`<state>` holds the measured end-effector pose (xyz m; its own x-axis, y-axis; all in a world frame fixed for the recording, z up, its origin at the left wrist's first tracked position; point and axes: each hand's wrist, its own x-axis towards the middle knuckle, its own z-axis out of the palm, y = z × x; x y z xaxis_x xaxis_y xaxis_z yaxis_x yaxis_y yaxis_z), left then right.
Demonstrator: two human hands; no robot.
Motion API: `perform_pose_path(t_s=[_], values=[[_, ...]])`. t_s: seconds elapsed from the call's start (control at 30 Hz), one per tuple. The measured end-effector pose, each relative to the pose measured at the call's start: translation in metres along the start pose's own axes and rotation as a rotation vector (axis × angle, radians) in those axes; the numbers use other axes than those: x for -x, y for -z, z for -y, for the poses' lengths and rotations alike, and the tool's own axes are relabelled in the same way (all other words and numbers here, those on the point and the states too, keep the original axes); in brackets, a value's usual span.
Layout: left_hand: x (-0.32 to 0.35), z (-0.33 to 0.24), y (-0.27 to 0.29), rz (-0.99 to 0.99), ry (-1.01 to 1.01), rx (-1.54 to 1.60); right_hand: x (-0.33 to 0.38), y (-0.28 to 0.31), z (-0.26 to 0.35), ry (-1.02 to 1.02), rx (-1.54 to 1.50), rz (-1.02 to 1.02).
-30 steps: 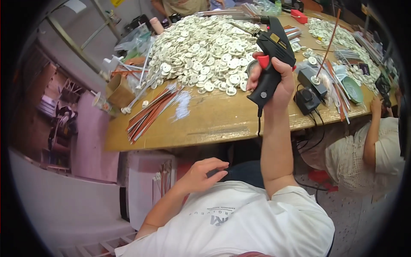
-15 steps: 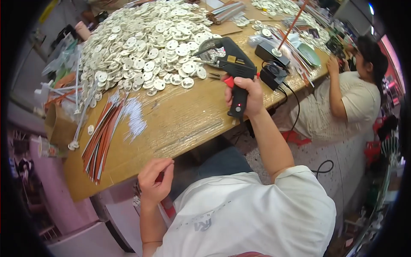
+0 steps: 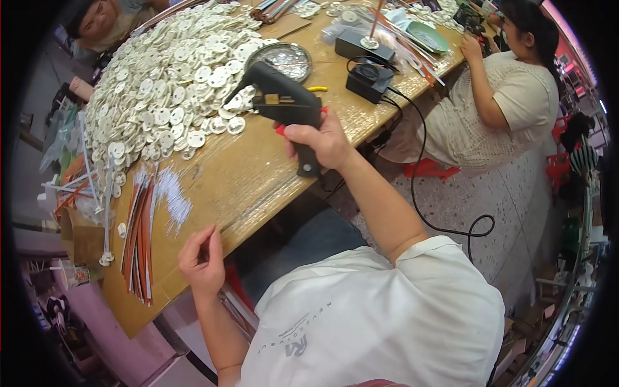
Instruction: The person is using a glue gun to attach small circular plastic components onto an LED strip.
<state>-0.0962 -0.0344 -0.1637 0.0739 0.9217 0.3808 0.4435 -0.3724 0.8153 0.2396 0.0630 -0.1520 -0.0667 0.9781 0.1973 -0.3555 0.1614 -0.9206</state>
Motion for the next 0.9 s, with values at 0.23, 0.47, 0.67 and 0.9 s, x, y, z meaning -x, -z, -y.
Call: perform_pose_path(t_s=[0.23,0.47,0.67,0.9], values=[[0.009,0.004,-0.001,-0.114,0.171,0.098,0.003,-0.003,0.006,0.013,-0.005,0.120],[0.010,-0.004,-0.008,-0.187,0.239,0.077,0.009,0.010,0.007,-0.203,-0.098,0.035],[0.004,-0.018,-0.007,-0.271,0.124,0.144,0.008,0.004,0.008,-0.067,0.096,-0.010],[-0.005,-0.015,0.025,-0.480,0.063,-0.346,0.029,0.013,0.000,-0.047,-0.030,0.088]])
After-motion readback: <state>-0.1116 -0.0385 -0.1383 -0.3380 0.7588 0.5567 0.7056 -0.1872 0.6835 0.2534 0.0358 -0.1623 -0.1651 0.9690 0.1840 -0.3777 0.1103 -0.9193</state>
